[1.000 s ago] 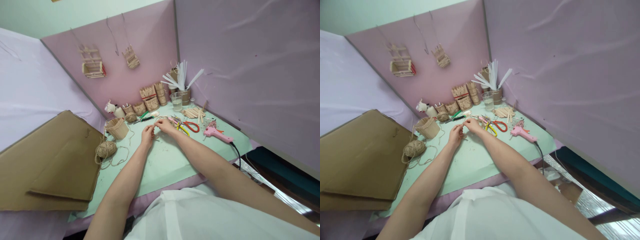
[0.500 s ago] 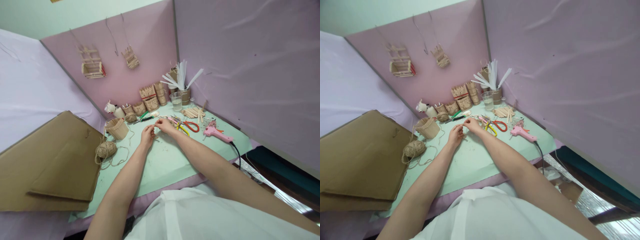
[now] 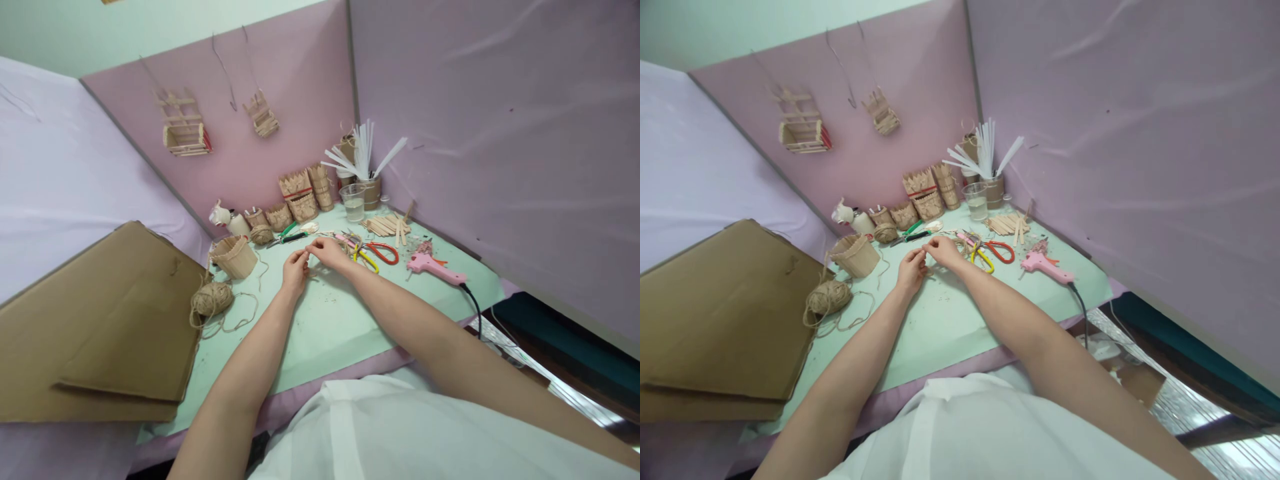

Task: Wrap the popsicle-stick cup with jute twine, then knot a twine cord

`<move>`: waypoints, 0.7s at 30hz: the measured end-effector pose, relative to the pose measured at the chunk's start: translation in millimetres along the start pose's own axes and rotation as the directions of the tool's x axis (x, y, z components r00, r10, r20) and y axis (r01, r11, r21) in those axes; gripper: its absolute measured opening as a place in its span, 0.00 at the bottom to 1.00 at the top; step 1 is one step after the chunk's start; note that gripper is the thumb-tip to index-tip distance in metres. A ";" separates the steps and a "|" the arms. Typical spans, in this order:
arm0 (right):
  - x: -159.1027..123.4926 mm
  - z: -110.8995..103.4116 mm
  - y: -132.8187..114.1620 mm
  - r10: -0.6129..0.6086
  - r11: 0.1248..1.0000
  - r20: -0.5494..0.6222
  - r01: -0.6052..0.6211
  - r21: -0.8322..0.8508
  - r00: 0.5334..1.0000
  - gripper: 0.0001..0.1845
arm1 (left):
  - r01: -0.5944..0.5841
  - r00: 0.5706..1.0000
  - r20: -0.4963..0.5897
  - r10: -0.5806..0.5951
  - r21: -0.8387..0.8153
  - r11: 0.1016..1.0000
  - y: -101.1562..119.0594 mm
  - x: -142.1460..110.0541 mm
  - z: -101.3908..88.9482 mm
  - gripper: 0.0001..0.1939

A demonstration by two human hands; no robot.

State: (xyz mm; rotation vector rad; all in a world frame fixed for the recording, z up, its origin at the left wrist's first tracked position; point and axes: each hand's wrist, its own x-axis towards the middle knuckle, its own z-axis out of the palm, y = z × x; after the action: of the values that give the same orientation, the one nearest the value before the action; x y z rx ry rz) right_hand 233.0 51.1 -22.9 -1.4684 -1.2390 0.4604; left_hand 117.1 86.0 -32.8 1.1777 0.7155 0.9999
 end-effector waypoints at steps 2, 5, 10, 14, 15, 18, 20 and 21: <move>0.6 -0.1 1.6 -0.013 1.000 -0.003 0.013 -0.009 1.000 0.10 | -0.003 1.000 -0.001 0.003 0.005 1.000 -0.5 -0.3 0.2 0.16; 0.9 -0.5 2.3 -0.023 0.999 -0.006 0.023 -0.033 1.000 0.09 | 0.001 1.000 -0.002 -0.001 0.006 1.000 -0.5 -0.4 0.4 0.16; -1.4 -1.2 -0.4 -0.043 0.994 -0.020 0.041 -0.098 0.999 0.08 | 0.009 1.000 -0.012 -0.009 0.005 1.000 0.4 -0.1 0.5 0.15; -3.8 -1.0 -2.4 -0.085 0.988 -0.018 0.082 -0.132 0.996 0.07 | 0.018 1.000 -0.024 -0.018 -0.013 1.000 -0.5 1.9 -0.6 0.12; -4.3 -0.9 -2.7 -0.099 0.986 -0.016 0.096 -0.137 0.995 0.07 | 0.020 0.999 -0.030 -0.021 -0.017 1.000 -0.9 2.7 -0.9 0.12; -5.5 -0.5 -3.7 -0.144 0.979 -0.013 0.140 -0.148 0.989 0.07 | 0.027 0.998 -0.051 -0.028 -0.029 0.999 -2.0 4.7 -1.7 0.11; -6.2 -0.1 -4.8 -0.170 0.975 -0.012 0.166 -0.151 0.985 0.07 | 0.035 0.998 -0.057 -0.037 -0.044 0.998 -2.0 5.8 -1.9 0.11; -6.6 0.2 -5.3 -0.182 0.972 -0.011 0.178 -0.150 0.983 0.07 | 0.042 0.997 -0.056 -0.045 -0.056 0.998 -1.7 6.2 -1.9 0.11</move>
State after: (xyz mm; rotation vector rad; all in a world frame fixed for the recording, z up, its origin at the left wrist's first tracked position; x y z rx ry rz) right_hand 228.1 44.6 -20.4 -1.4645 -1.3967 0.2311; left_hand 118.3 92.4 -34.6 1.0856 0.7521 1.0142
